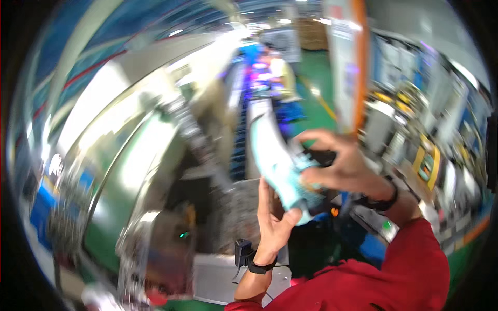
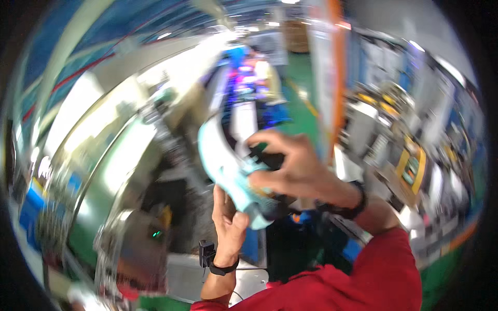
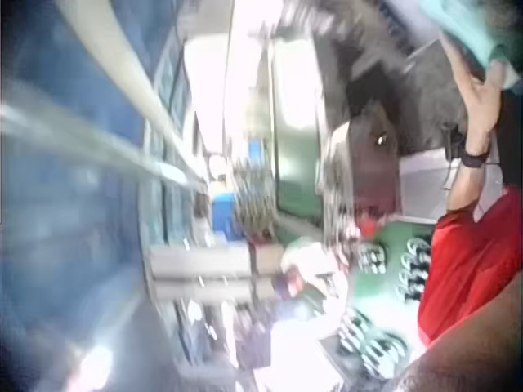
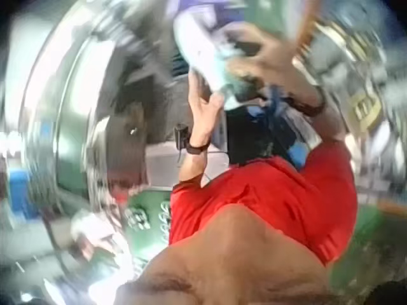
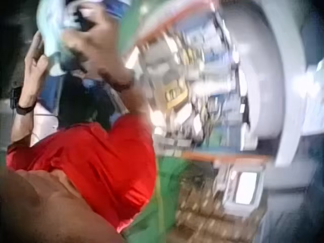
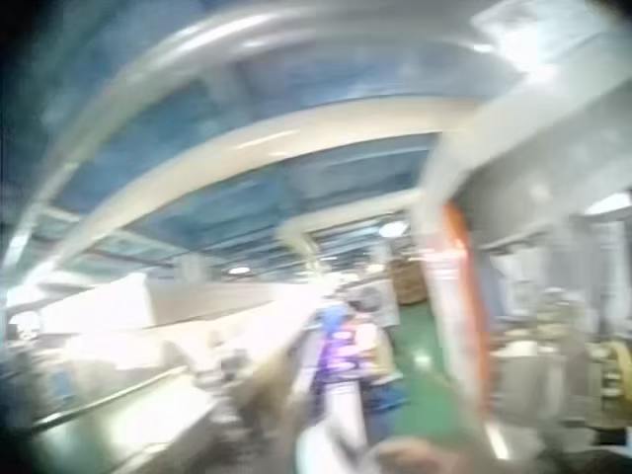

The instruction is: Operating a shoe pressing machine to attach components and move them along the production line.

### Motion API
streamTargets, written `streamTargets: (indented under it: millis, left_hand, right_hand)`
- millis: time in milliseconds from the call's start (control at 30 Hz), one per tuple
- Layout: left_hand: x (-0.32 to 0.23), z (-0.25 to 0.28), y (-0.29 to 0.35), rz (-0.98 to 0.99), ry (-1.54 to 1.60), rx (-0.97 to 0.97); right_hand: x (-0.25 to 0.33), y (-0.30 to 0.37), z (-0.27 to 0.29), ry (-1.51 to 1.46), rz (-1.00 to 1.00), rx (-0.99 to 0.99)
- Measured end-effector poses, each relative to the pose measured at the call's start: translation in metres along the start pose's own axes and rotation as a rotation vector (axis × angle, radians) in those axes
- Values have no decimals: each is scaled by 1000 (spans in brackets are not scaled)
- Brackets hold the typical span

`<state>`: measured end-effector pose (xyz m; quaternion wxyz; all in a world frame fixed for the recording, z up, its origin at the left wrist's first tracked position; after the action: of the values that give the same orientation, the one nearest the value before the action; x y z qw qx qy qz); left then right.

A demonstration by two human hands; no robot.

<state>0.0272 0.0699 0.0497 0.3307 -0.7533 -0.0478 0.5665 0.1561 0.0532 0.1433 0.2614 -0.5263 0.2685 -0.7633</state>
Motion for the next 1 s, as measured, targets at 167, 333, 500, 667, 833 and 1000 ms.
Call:
streamTargets:
  millis: [167, 333, 500, 667, 833, 1000]
  left_hand:
    - [107, -180, 14, 417, 340, 149]
    - [176, -357, 43, 636, 166, 464]
    - [229, -527, 63, 508, -28, 933]
    - [332, -670, 63, 381, -253, 956]
    - [433, -771, 66, 426, -593, 941]
    - [470, -817, 75, 362, -724, 836]
  right_hand:
    - [-67, 168, 168, -67, -529, -303]
    - [-74, 332, 283, -142, -509, -882]
    - [-45, 454, 414, 182, -609, -1237]
    - [6, 541, 482, 397, -600, -1550]
    - [57, 579, 496, 674, -645, -1744]
    - [78, 600, 506, 859, -730, -1797]
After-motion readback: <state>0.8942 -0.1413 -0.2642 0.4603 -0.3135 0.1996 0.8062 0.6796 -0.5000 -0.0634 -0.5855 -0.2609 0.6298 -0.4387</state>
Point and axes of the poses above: each hand's wrist, its own y-axis away from the middle knuckle, its own z-axis out of the back of the hand, x = y × z, the point moved 9 cm from there along -y, towards the middle knuckle, and after that the axes turned 9 degrees about -y, right-handed, at the moved point
